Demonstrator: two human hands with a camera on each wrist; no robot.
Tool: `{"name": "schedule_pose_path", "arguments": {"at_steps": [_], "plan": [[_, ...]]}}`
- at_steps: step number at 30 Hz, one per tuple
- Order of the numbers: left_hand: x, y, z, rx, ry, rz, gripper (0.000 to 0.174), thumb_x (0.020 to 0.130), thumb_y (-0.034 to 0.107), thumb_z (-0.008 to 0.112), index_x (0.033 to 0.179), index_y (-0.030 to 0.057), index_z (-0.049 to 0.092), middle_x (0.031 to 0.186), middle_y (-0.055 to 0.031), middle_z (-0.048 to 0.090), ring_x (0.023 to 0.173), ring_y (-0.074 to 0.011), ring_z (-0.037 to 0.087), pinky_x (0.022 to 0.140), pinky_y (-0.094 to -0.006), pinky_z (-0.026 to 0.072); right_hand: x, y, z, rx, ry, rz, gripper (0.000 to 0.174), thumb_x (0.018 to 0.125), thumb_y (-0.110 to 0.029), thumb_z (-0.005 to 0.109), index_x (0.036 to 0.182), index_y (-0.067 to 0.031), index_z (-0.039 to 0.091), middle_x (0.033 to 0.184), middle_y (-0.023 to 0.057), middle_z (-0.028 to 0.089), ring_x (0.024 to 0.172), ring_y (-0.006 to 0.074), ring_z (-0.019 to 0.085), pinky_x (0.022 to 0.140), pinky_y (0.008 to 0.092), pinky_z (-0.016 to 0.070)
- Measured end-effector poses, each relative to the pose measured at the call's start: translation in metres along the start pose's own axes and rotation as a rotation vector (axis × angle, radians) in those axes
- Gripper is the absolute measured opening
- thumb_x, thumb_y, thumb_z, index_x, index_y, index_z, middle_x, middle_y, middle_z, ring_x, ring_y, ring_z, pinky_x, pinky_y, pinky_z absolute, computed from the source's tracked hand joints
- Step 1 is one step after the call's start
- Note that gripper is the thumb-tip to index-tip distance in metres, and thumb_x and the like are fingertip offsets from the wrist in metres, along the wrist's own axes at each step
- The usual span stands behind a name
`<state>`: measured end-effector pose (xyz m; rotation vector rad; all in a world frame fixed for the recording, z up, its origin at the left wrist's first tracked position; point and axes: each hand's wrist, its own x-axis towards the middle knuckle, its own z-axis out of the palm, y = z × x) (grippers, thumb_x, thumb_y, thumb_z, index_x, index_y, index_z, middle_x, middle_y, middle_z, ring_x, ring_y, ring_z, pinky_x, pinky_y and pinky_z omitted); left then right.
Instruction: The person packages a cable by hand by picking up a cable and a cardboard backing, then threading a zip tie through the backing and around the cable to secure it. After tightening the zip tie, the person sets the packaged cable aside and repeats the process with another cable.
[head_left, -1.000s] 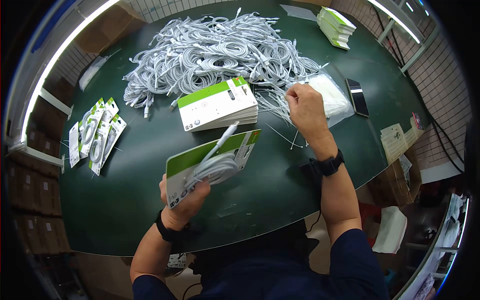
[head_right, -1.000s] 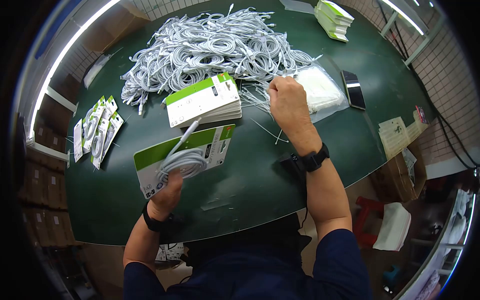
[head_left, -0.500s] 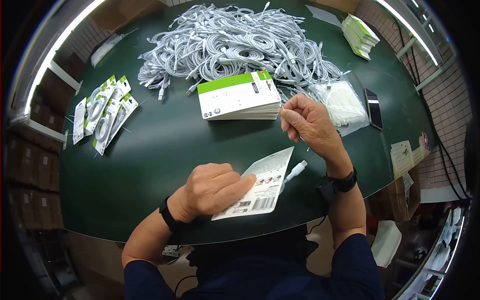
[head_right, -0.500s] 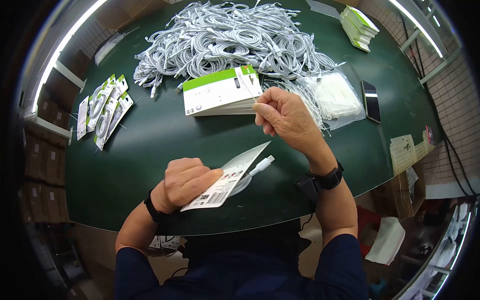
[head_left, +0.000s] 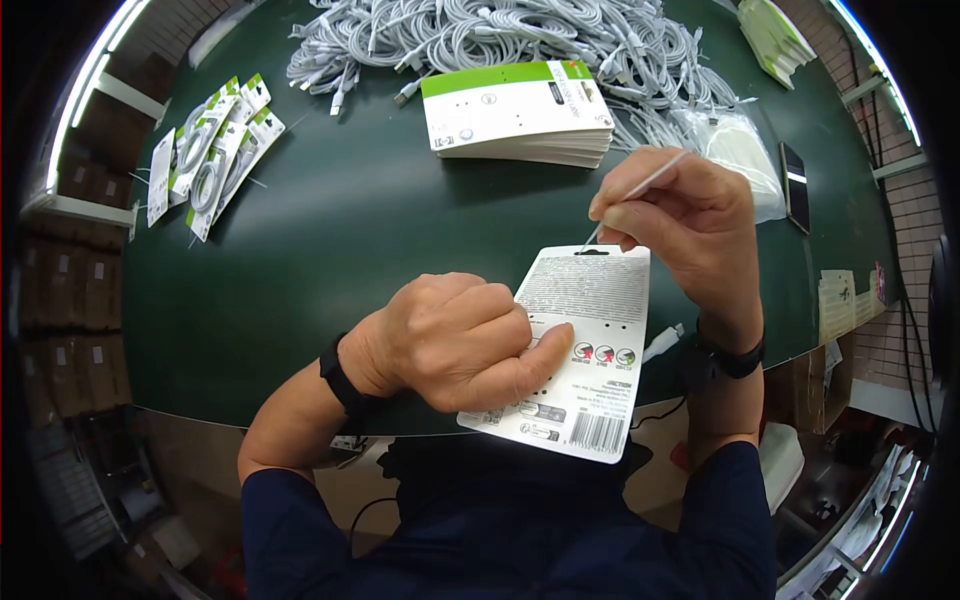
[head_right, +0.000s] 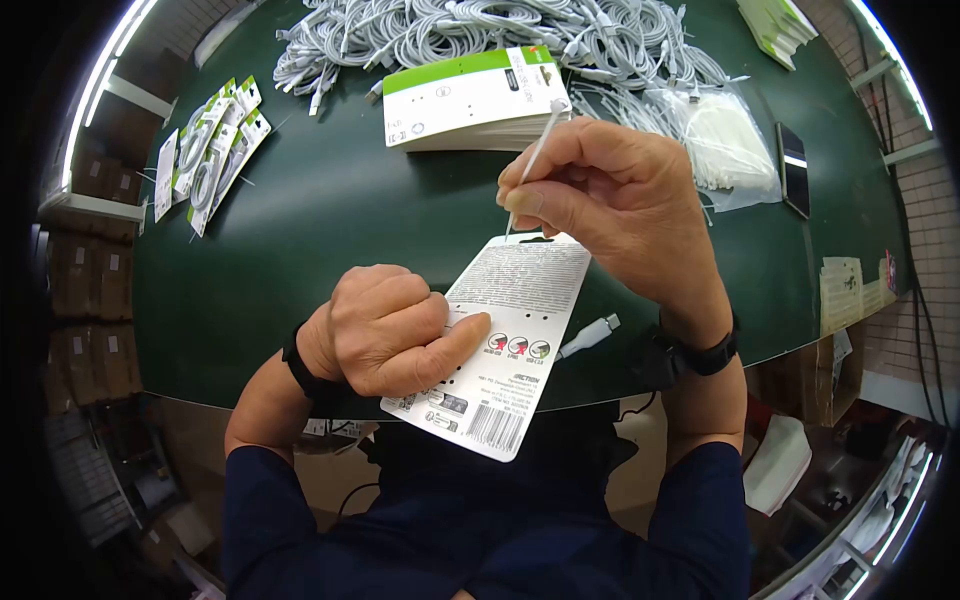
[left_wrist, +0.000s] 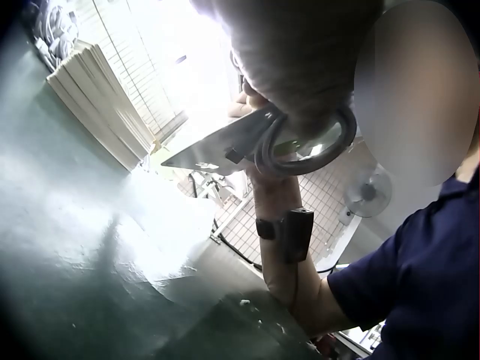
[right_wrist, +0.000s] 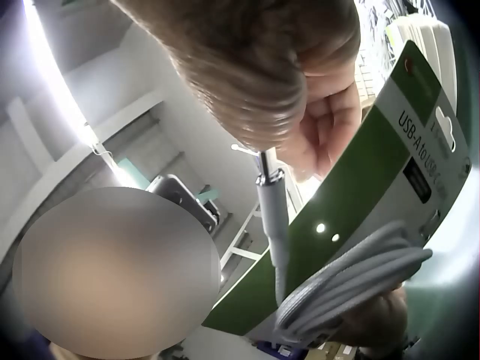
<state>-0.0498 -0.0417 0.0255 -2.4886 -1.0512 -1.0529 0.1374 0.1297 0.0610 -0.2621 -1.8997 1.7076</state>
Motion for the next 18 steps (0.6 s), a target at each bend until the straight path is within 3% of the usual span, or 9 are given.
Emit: {"name": "schedule_pose_path", "arguments": {"at_steps": [4,8,18], "plan": [[0.000,0.003,-0.002,-0.019,0.020,0.002,0.042,0.071,0.016,0.079,0.110,0.0025,0.070,0.065,0.0037,0.046,0.052,-0.0091,0.043,0.043,-0.0264,0.0337,-0.004,-0.010,0.006,-0.086,-0.167,-0.119,0.010,0.086,0.005,0.078,0.093,-0.0004,0.073,0.092,0.0104,0.076,0.081,0.0140,0.073,0.070,0.0250,0.0582],[-0.004,0.005,0.003,-0.027,0.051,0.007,0.042,0.071,0.017,0.080,0.109,0.0032,0.070,0.065,0.0041,0.046,0.053,-0.0085,0.044,0.043,-0.0259,0.0332,-0.009,-0.016,0.019,-0.115,-0.158,-0.109,0.013,0.075,0.006,0.080,0.081,-0.0027,0.073,0.080,0.0186,0.076,0.073,0.0226,0.073,0.063,0.0299,0.0553],[-0.004,0.007,0.005,-0.052,0.065,0.009,0.043,0.068,0.018,0.081,0.107,0.0032,0.071,0.065,0.0041,0.048,0.053,-0.0076,0.047,0.043,-0.0246,0.0349,-0.007,-0.013,0.021,-0.143,-0.276,-0.053,0.014,0.072,0.007,0.078,0.083,-0.0013,0.074,0.084,0.0174,0.077,0.077,0.0258,0.076,0.067,0.0305,0.0582]]}}
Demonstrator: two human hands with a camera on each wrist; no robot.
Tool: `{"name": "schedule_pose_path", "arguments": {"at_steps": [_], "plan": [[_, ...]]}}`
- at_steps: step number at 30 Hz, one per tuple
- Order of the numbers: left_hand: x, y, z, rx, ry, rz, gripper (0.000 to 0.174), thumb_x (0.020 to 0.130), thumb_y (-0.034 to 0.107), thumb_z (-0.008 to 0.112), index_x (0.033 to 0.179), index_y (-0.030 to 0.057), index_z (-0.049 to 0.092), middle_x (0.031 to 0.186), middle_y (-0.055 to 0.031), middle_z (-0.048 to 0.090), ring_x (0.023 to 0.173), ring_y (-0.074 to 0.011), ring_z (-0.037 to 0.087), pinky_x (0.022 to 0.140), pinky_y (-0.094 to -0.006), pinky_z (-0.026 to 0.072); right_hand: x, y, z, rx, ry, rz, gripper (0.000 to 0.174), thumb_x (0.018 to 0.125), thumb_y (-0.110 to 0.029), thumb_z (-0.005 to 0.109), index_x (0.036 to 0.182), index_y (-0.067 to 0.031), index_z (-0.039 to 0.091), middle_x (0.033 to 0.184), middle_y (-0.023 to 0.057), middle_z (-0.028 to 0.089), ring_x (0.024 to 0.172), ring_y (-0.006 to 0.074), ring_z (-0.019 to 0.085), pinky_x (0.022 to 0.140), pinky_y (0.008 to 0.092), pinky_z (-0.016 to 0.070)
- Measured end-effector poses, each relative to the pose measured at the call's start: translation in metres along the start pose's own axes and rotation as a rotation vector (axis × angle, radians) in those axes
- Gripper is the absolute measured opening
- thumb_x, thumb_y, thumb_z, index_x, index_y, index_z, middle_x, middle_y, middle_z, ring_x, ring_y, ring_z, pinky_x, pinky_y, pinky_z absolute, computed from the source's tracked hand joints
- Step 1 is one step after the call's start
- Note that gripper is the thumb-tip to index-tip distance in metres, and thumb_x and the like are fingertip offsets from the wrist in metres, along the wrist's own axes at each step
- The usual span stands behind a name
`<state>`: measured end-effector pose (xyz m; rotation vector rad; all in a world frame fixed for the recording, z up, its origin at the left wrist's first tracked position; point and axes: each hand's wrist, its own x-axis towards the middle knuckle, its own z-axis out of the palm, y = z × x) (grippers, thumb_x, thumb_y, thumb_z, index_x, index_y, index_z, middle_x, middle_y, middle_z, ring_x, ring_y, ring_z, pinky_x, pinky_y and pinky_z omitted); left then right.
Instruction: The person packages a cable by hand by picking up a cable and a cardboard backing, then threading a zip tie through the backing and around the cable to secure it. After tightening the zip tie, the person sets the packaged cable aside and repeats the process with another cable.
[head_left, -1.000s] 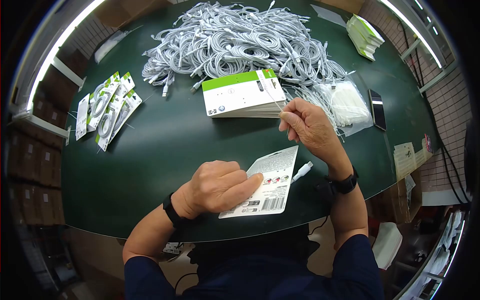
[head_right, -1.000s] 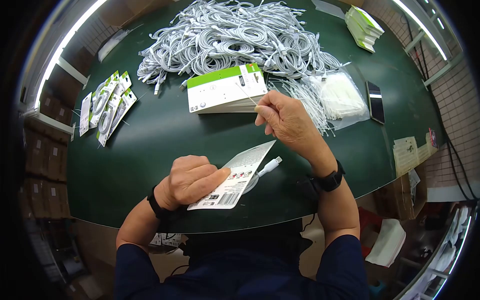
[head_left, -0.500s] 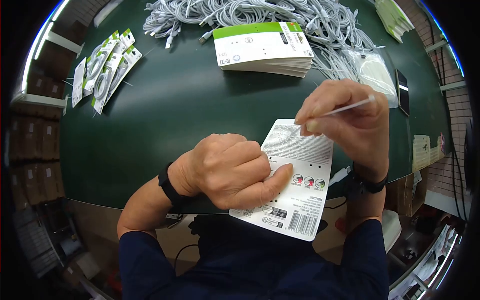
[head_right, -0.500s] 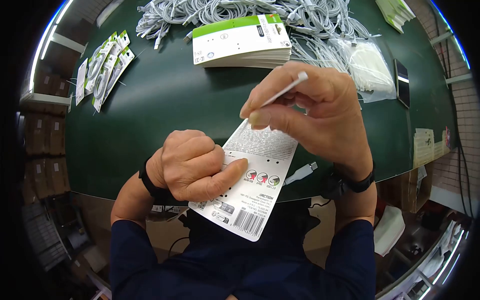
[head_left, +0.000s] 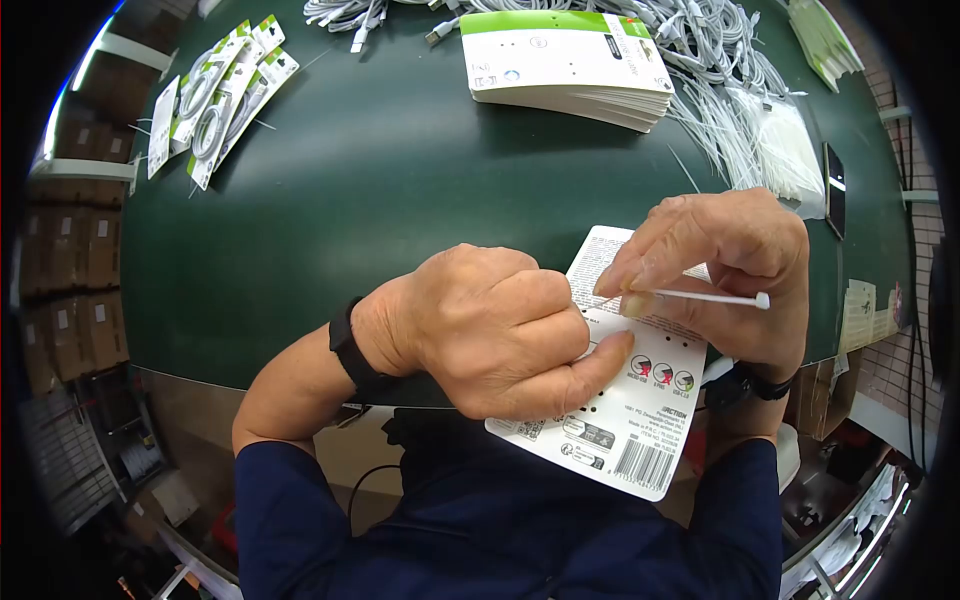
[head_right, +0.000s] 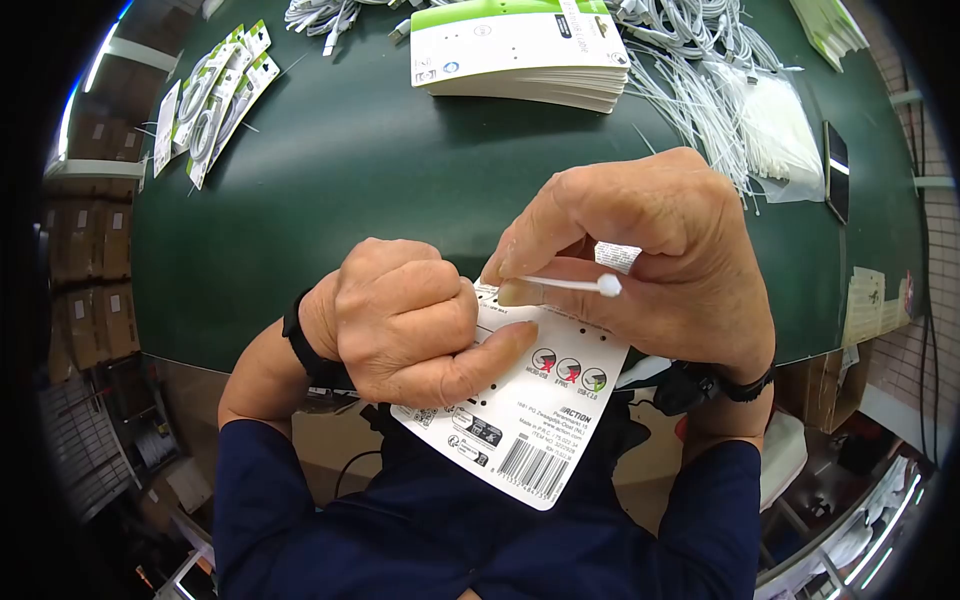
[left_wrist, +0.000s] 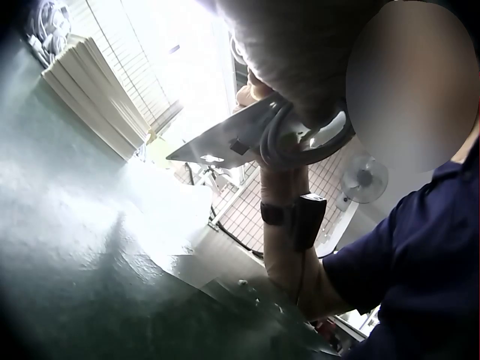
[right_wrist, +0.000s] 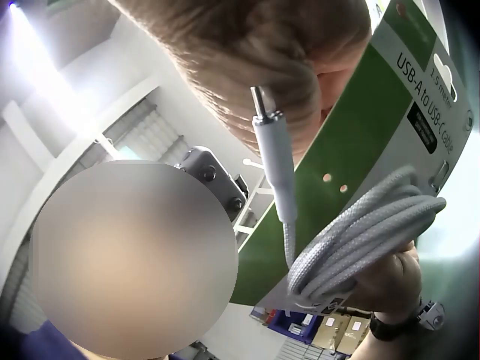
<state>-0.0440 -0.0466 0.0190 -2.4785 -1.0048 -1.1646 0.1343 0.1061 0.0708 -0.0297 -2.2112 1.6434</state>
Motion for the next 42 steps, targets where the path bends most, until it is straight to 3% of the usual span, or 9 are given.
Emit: {"name": "schedule_pose_path", "arguments": {"at_steps": [3,10,24,27,31,35,36,39,42], "plan": [[0.001,-0.002,0.002,0.015,0.033,0.008,0.028,0.071,0.020,0.073,0.094,0.0053,0.072,0.064,0.0051,0.049,0.053,-0.0074,0.048,0.041,-0.0235,0.0351,0.001,-0.003,-0.001,-0.065,-0.035,0.086,0.015,0.071,0.008,0.079,0.083,-0.0011,0.074,0.084,0.0157,0.078,0.079,0.0248,0.077,0.068,0.0309,0.0591],[0.001,-0.003,0.002,0.023,0.040,-0.025,0.031,0.071,0.019,0.076,0.098,0.0049,0.072,0.064,0.0044,0.050,0.053,-0.0076,0.049,0.042,-0.0244,0.0351,0.006,0.013,0.001,-0.087,-0.130,-0.010,0.014,0.075,0.005,0.079,0.085,-0.0038,0.074,0.084,0.0049,0.074,0.073,0.0125,0.070,0.063,0.0260,0.0550],[-0.002,-0.003,0.001,-0.022,-0.004,-0.128,0.038,0.070,0.015,0.081,0.106,0.0050,0.076,0.073,-0.0028,0.063,0.059,-0.0144,0.062,0.049,-0.0276,0.0471,0.012,0.015,-0.008,-0.017,-0.238,0.236,0.017,0.078,0.006,0.079,0.091,-0.0025,0.074,0.085,0.0039,0.070,0.077,0.0122,0.067,0.067,0.0254,0.0524],[0.000,-0.007,0.001,-0.071,0.064,-0.189,0.038,0.070,0.014,0.081,0.106,0.0036,0.077,0.076,-0.0047,0.066,0.060,-0.0160,0.064,0.050,-0.0285,0.0485,0.011,0.013,-0.009,0.176,0.028,0.305,0.019,0.085,0.003,0.076,0.104,-0.0004,0.074,0.089,0.0021,0.069,0.080,0.0078,0.066,0.068,0.0221,0.0535],[0.006,-0.016,0.003,-0.173,0.317,-0.377,0.033,0.071,0.012,0.083,0.103,0.0023,0.077,0.077,-0.0056,0.068,0.061,-0.0177,0.065,0.049,-0.0297,0.0499,0.008,0.027,-0.017,0.116,0.550,0.056,0.022,0.096,-0.003,0.071,0.116,0.0042,0.068,0.093,0.0052,0.069,0.074,0.0076,0.065,0.064,0.0212,0.0507],[-0.002,-0.007,0.000,-0.171,0.346,-0.881,0.021,0.081,0.006,0.082,0.099,-0.0005,0.074,0.081,-0.0061,0.073,0.061,-0.0138,0.066,0.057,-0.0292,0.0536,0.006,0.032,-0.014,0.036,0.754,-0.221,0.018,0.095,-0.001,0.072,0.112,0.0027,0.068,0.090,0.0064,0.070,0.073,0.0104,0.064,0.063,0.0228,0.0497],[0.013,-0.007,0.002,-0.463,0.622,-1.066,0.018,0.089,0.006,0.077,0.103,-0.0020,0.072,0.079,-0.0029,0.072,0.062,-0.0074,0.063,0.054,-0.0268,0.0518,0.005,0.032,-0.011,-0.007,0.779,-0.285,0.019,0.094,0.000,0.073,0.111,0.0025,0.068,0.089,0.0067,0.071,0.073,0.0115,0.064,0.062,0.0235,0.0495],[0.023,-0.014,-0.001,-0.728,0.781,-1.201,0.021,0.093,0.010,0.076,0.110,-0.0019,0.071,0.079,-0.0005,0.070,0.064,-0.0032,0.060,0.051,-0.0232,0.0500,0.010,0.031,-0.001,-0.453,0.638,-0.687,0.025,0.083,0.005,0.080,0.106,-0.0004,0.070,0.087,0.0074,0.070,0.069,0.0160,0.062,0.061,0.0269,0.0493],[0.022,-0.022,0.007,-0.771,0.845,-1.161,0.019,0.096,0.014,0.075,0.107,-0.0013,0.069,0.079,-0.0024,0.070,0.059,-0.0044,0.061,0.048,-0.0209,0.0487,0.014,0.021,0.014,-0.726,0.402,-0.723,0.033,0.072,0.006,0.084,0.101,-0.0048,0.073,0.087,0.0085,0.070,0.066,0.0202,0.060,0.060,0.0305,0.0489]]}}
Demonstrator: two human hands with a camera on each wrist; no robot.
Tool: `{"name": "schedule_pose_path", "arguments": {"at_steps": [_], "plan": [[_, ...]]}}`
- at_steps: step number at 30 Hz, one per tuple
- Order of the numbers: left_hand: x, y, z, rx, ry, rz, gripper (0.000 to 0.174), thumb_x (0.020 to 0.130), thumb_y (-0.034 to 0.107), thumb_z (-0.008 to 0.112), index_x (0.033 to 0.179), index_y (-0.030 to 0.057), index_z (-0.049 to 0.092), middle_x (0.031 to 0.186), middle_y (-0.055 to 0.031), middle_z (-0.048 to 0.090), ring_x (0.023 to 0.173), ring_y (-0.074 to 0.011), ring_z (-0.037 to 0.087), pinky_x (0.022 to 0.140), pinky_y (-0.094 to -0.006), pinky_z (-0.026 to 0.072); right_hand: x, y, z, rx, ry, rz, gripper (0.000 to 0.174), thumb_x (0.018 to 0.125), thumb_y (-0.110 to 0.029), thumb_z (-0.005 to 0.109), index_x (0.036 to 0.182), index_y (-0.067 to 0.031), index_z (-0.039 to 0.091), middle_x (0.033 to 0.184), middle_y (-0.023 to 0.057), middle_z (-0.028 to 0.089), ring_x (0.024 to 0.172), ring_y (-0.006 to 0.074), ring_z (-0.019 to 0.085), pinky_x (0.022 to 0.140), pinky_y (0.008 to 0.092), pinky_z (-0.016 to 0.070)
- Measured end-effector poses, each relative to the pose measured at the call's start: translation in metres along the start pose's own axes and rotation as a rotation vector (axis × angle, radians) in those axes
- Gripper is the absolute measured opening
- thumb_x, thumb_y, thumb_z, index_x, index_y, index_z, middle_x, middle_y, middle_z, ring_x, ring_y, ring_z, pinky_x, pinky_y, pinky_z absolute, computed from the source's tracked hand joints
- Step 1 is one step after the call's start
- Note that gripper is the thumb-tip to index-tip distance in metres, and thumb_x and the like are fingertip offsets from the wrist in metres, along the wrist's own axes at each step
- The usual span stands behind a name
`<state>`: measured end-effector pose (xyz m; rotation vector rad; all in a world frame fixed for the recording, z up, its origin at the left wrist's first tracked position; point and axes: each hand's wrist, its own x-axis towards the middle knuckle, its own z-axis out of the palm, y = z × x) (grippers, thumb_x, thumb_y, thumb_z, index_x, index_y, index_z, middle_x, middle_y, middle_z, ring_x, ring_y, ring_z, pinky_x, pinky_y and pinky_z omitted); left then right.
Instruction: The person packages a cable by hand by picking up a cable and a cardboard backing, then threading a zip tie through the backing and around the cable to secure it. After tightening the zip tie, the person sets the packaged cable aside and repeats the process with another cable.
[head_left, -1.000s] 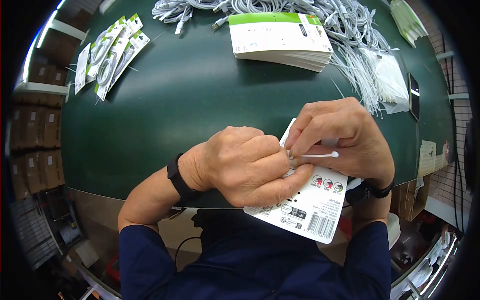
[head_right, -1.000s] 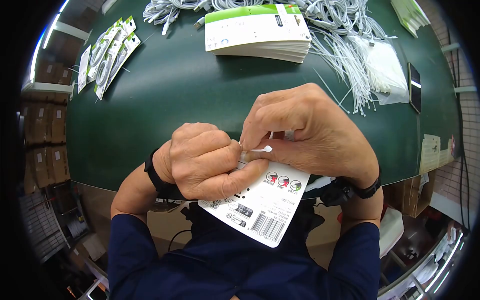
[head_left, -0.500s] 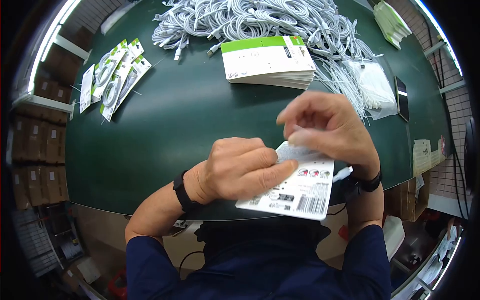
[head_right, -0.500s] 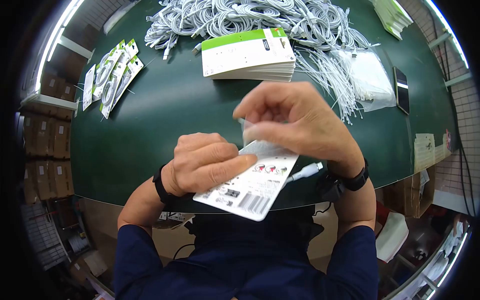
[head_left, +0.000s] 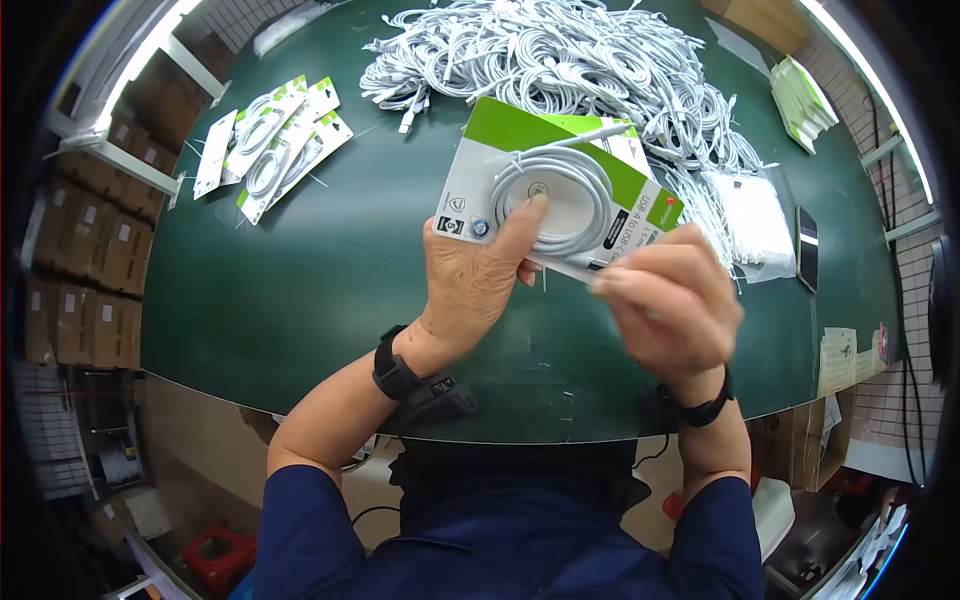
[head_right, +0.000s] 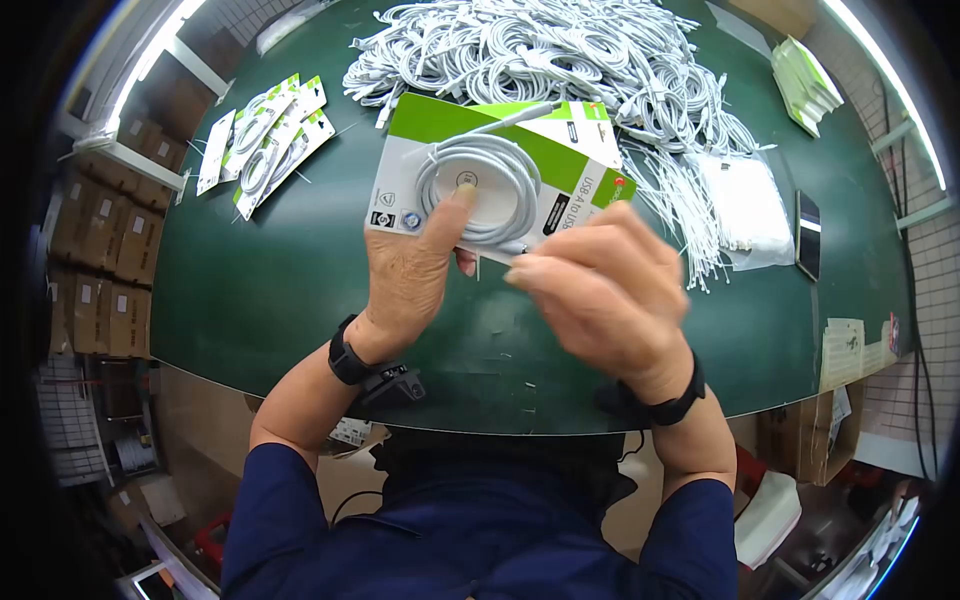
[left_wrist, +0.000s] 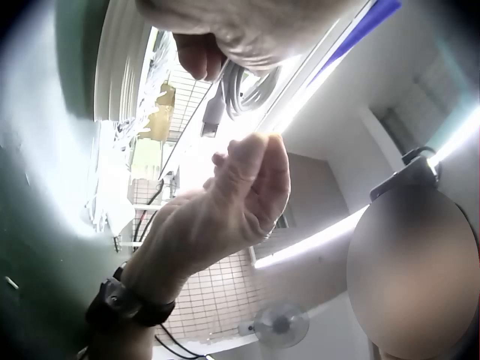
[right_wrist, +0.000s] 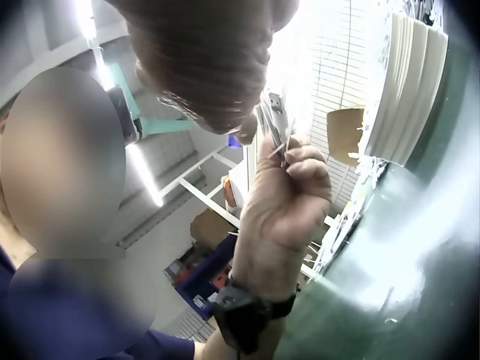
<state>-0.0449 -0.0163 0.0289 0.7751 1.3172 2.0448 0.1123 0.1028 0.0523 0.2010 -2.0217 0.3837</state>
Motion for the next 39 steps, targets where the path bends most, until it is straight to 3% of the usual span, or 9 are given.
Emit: {"name": "schedule_pose_path", "arguments": {"at_steps": [1,6,12,19,22,28,33,37,39], "plan": [[0.001,-0.003,0.001,-0.015,0.007,-0.002,0.019,0.096,0.014,0.074,0.106,-0.0011,0.069,0.079,-0.0024,0.070,0.058,-0.0045,0.061,0.048,-0.0211,0.0487,-0.003,-0.003,0.008,-0.049,-0.017,0.023,0.034,0.068,0.004,0.084,0.098,-0.0090,0.075,0.086,0.0052,0.069,0.065,0.0202,0.059,0.058,0.0316,0.0469],[0.001,-0.013,0.009,-0.057,0.067,-0.034,0.016,0.096,0.014,0.074,0.103,-0.0001,0.069,0.075,-0.0016,0.068,0.055,-0.0052,0.060,0.047,-0.0219,0.0482,-0.011,-0.001,0.022,-0.271,-0.142,-0.030,0.029,0.070,-0.009,0.082,0.099,-0.0124,0.076,0.085,-0.0036,0.064,0.073,0.0175,0.056,0.061,0.0329,0.0419],[-0.001,-0.019,0.013,-0.124,0.122,-0.044,0.016,0.097,0.014,0.073,0.104,0.0004,0.068,0.074,-0.0018,0.067,0.055,-0.0057,0.059,0.047,-0.0223,0.0473,-0.017,0.003,0.023,-0.356,-0.210,-0.023,0.032,0.070,-0.011,0.078,0.101,-0.0136,0.076,0.086,-0.0042,0.062,0.076,0.0178,0.056,0.066,0.0350,0.0427],[-0.002,-0.019,0.013,-0.162,0.153,-0.050,0.016,0.097,0.013,0.073,0.105,0.0009,0.068,0.075,-0.0021,0.068,0.055,-0.0054,0.058,0.046,-0.0223,0.0461,-0.020,0.007,0.027,-0.338,-0.190,-0.032,0.034,0.068,-0.009,0.076,0.101,-0.0145,0.076,0.087,-0.0039,0.063,0.075,0.0175,0.055,0.065,0.0348,0.0423],[-0.005,-0.020,0.010,-0.096,0.113,-0.074,0.020,0.099,0.013,0.070,0.116,0.0049,0.062,0.088,-0.0012,0.067,0.060,-0.0047,0.057,0.047,-0.0211,0.0422,-0.020,0.007,0.026,-0.332,-0.193,-0.048,0.033,0.067,-0.009,0.076,0.100,-0.0144,0.076,0.087,-0.0034,0.064,0.073,0.0176,0.055,0.064,0.0345,0.0420],[-0.005,-0.027,0.011,-0.078,0.139,0.009,0.021,0.097,0.013,0.073,0.114,0.0048,0.063,0.085,0.0007,0.066,0.059,-0.0029,0.054,0.047,-0.0195,0.0409,-0.020,0.006,0.034,-0.348,-0.174,-0.046,0.026,0.068,-0.008,0.076,0.094,-0.0100,0.073,0.087,-0.0005,0.064,0.072,0.0185,0.057,0.062,0.0347,0.0419],[-0.005,-0.023,0.011,-0.028,0.134,0.033,0.018,0.096,0.012,0.073,0.110,0.0037,0.065,0.083,-0.0002,0.067,0.061,-0.0029,0.057,0.048,-0.0198,0.0429,-0.021,0.005,0.038,-0.324,-0.157,-0.072,0.023,0.068,-0.007,0.075,0.090,-0.0049,0.071,0.088,0.0029,0.065,0.072,0.0191,0.059,0.059,0.0345,0.0420],[-0.001,-0.024,0.005,-0.036,0.144,0.037,0.019,0.095,0.014,0.075,0.107,0.0007,0.070,0.086,-0.0024,0.072,0.069,-0.0051,0.065,0.055,-0.0237,0.0524,-0.021,-0.006,0.035,-0.140,-0.176,-0.101,0.025,0.066,-0.007,0.075,0.091,-0.0033,0.072,0.090,0.0061,0.066,0.069,0.0199,0.060,0.055,0.0334,0.0451],[-0.003,-0.024,0.003,-0.027,0.141,0.011,0.019,0.094,0.014,0.075,0.106,0.0003,0.070,0.084,-0.0019,0.072,0.066,-0.0047,0.064,0.053,-0.0231,0.0512,-0.027,-0.006,0.039,-0.022,-0.154,-0.100,0.027,0.066,-0.007,0.074,0.092,-0.0026,0.073,0.090,0.0073,0.067,0.068,0.0201,0.061,0.054,0.0328,0.0470]]}}
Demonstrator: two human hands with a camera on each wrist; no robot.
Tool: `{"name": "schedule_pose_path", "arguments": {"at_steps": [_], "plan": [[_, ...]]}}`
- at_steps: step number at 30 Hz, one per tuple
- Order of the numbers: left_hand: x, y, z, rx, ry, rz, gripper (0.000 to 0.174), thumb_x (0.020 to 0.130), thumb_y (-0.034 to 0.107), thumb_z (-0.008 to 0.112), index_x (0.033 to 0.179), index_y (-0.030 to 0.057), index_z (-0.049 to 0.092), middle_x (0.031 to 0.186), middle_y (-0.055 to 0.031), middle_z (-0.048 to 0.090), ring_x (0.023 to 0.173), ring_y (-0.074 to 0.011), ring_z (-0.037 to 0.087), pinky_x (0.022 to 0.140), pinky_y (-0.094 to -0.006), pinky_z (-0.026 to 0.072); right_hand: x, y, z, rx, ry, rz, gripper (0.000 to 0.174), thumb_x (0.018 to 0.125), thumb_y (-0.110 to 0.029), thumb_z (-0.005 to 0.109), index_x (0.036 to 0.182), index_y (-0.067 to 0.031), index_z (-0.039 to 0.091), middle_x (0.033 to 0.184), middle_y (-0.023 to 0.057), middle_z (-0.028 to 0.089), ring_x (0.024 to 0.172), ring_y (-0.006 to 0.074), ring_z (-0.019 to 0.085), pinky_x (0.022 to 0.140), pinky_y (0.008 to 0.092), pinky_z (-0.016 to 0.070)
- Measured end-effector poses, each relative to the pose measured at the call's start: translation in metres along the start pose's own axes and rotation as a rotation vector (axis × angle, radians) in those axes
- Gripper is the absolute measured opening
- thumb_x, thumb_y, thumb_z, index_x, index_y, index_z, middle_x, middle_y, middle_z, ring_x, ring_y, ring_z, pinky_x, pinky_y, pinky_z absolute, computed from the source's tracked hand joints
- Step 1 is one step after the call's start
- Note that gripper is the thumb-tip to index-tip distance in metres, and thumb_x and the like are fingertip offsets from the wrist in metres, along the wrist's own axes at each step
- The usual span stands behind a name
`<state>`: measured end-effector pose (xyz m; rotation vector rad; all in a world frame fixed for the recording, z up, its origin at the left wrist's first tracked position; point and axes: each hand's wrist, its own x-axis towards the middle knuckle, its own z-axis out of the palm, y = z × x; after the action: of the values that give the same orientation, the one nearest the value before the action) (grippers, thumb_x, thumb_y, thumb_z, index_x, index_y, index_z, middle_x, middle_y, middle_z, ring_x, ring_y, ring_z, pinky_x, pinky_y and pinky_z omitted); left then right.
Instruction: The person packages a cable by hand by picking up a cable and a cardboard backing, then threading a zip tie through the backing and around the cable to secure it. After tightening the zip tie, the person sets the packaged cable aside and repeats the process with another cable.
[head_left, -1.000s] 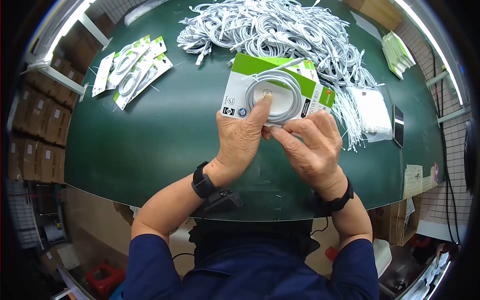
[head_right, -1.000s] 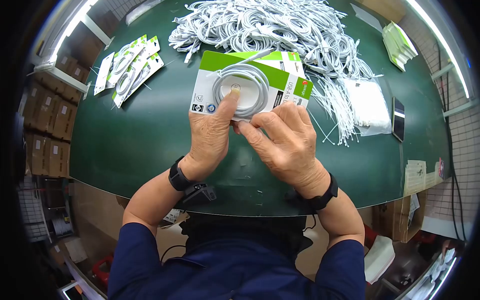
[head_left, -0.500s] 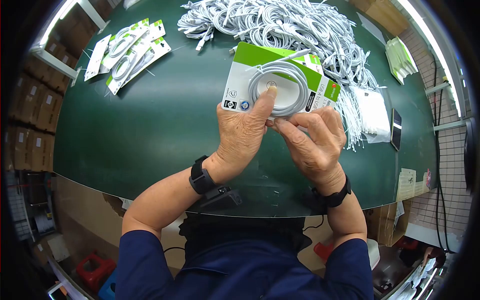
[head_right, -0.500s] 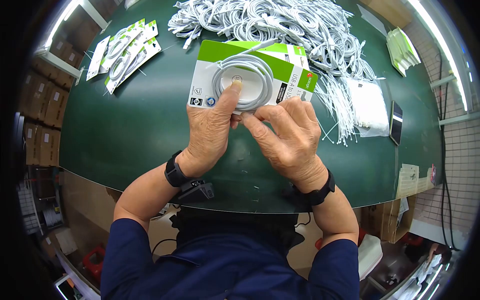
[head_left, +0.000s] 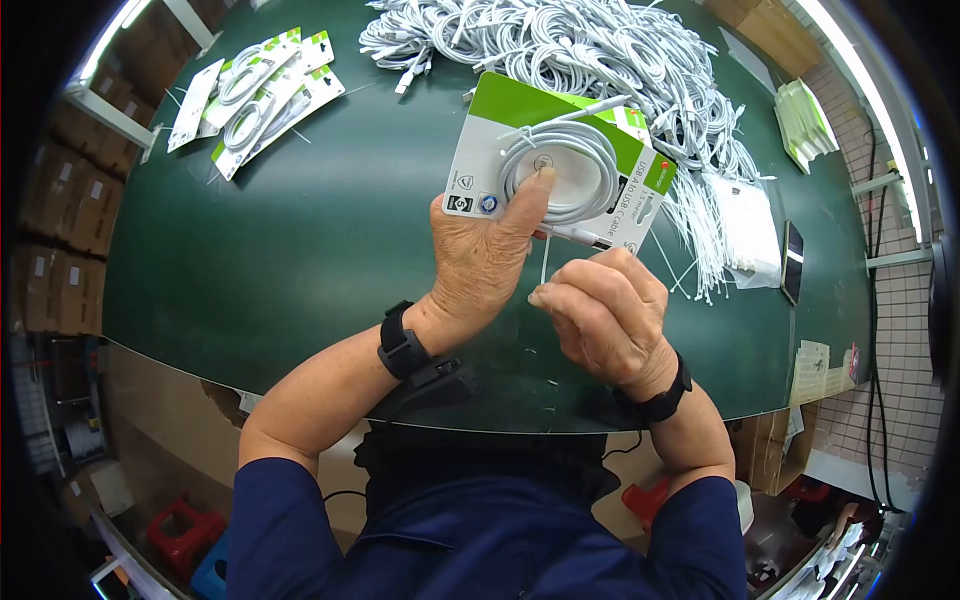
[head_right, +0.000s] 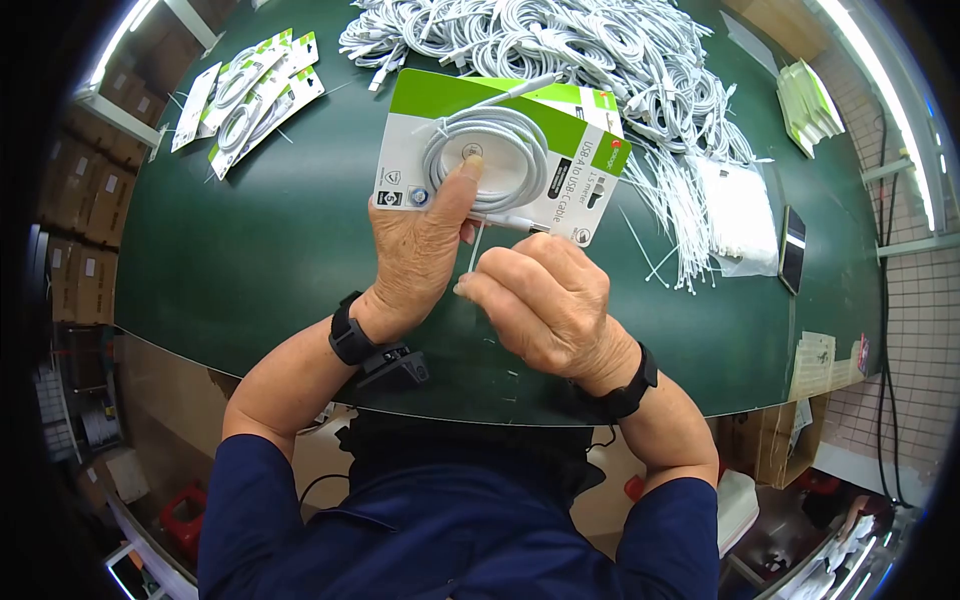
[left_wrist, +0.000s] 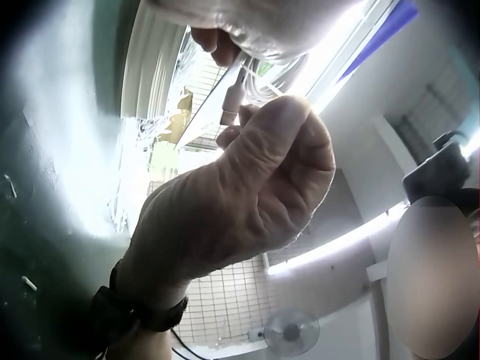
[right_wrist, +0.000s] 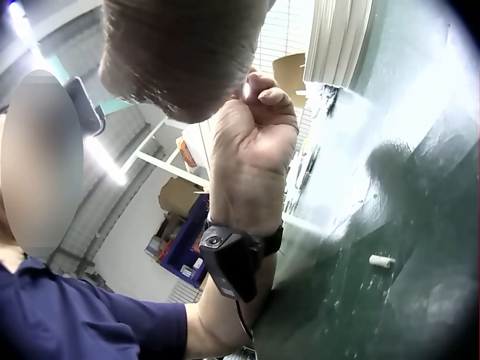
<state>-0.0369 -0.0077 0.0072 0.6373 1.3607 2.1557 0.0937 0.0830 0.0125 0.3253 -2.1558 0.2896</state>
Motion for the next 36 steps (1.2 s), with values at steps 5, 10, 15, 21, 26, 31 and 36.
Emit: {"name": "schedule_pose_path", "arguments": {"at_steps": [5,10,15,21,26,31,36], "plan": [[-0.003,0.003,0.001,0.020,-0.021,-0.023,0.019,0.097,0.011,0.071,0.111,0.0013,0.066,0.090,-0.0015,0.068,0.066,-0.0038,0.059,0.053,-0.0213,0.0480,0.000,0.001,0.005,0.052,-0.028,0.042,0.027,0.066,-0.004,0.075,0.092,-0.0021,0.070,0.092,0.0082,0.067,0.072,0.0213,0.063,0.059,0.0328,0.0527],[-0.005,0.003,0.001,0.032,-0.038,0.030,0.022,0.097,0.010,0.071,0.117,0.0017,0.066,0.102,-0.0010,0.070,0.082,-0.0044,0.062,0.064,-0.0224,0.0522,-0.001,0.007,0.007,-0.024,-0.047,0.064,0.031,0.065,-0.001,0.076,0.095,-0.0035,0.070,0.094,0.0075,0.066,0.077,0.0227,0.066,0.063,0.0328,0.0567],[-0.005,0.002,0.002,-0.016,0.018,0.039,0.017,0.095,0.013,0.075,0.105,-0.0002,0.071,0.084,-0.0021,0.072,0.065,-0.0047,0.063,0.052,-0.0226,0.0502,-0.003,0.011,0.005,-0.005,-0.081,0.092,0.033,0.066,0.001,0.076,0.099,-0.0018,0.071,0.097,0.0076,0.067,0.079,0.0231,0.066,0.064,0.0328,0.0574],[-0.006,-0.001,0.003,-0.035,0.007,0.033,0.019,0.094,0.014,0.076,0.107,0.0004,0.072,0.085,-0.0017,0.072,0.067,-0.0049,0.064,0.054,-0.0223,0.0509,-0.002,0.014,0.000,-0.023,-0.050,0.101,0.032,0.069,0.003,0.077,0.101,-0.0016,0.072,0.099,0.0084,0.067,0.077,0.0223,0.067,0.063,0.0321,0.0578],[-0.010,-0.006,-0.004,0.071,-0.066,-0.016,0.019,0.094,0.014,0.076,0.106,0.0002,0.072,0.085,-0.0010,0.073,0.068,-0.0046,0.065,0.055,-0.0220,0.0519,-0.003,0.009,0.005,-0.054,0.005,0.239,0.029,0.071,0.005,0.078,0.098,-0.0031,0.071,0.100,0.0100,0.069,0.077,0.0218,0.069,0.062,0.0316,0.0582],[-0.010,-0.004,-0.002,0.091,-0.046,-0.059,0.019,0.093,0.014,0.076,0.105,-0.0005,0.073,0.085,-0.0019,0.074,0.069,-0.0056,0.067,0.055,-0.0222,0.0531,-0.005,0.012,0.008,0.004,0.009,0.282,0.022,0.073,0.004,0.079,0.092,-0.0033,0.069,0.101,0.0104,0.070,0.074,0.0225,0.071,0.058,0.0330,0.0581],[-0.014,-0.004,-0.001,0.103,-0.076,-0.075,0.019,0.094,0.014,0.076,0.104,-0.0011,0.073,0.086,-0.0030,0.075,0.071,-0.0065,0.069,0.057,-0.0225,0.0551,-0.004,0.009,0.007,-0.075,-0.071,0.308,0.017,0.076,0.003,0.075,0.086,-0.0041,0.064,0.096,0.0094,0.066,0.065,0.0229,0.069,0.052,0.0340,0.0558]]}}
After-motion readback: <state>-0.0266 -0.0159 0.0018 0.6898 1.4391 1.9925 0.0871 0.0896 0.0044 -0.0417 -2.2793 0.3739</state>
